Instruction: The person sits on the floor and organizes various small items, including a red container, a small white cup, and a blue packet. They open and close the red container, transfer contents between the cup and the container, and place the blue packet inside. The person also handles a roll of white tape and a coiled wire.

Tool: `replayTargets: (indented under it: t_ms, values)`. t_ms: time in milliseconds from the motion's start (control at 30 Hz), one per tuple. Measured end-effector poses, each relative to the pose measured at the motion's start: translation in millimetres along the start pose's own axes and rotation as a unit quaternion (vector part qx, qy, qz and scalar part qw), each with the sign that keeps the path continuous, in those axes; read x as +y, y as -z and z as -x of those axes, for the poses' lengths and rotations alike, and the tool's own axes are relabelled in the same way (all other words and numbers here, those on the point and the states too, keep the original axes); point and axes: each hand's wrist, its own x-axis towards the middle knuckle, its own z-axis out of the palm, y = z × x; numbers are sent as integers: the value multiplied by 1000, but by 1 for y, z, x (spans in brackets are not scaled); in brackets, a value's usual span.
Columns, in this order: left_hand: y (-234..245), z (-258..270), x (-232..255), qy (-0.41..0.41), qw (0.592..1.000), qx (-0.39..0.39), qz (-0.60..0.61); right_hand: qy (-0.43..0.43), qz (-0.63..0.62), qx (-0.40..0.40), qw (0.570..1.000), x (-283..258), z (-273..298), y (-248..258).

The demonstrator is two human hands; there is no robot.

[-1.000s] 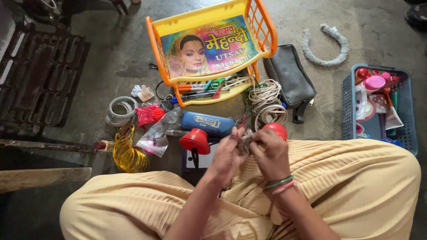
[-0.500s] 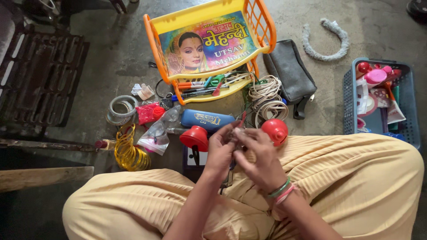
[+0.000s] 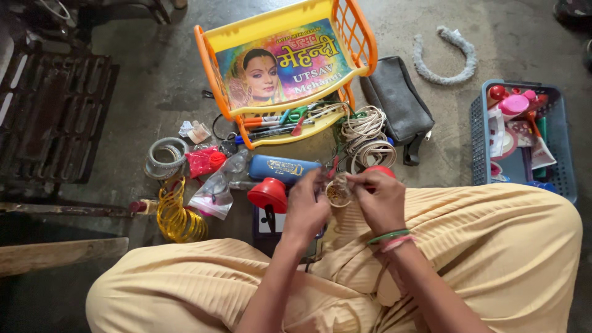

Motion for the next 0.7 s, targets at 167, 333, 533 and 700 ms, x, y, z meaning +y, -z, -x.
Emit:
replayTargets:
  t_ms: [167,333,533,700]
  values:
    - [-6,5,4,-41,976,45,-211,165,170,-34,971,13,-2,-20]
    - [-21,11,9,-93,944,88,-303,206,261,-68,941,25,7,-24]
    - [-22,12,7,-128,950,63,-279,210,305,-106,923,49,0,-31]
    - [-23,7,-13,-115,955,74,-263,201,314,-103,922,61,-2,-51]
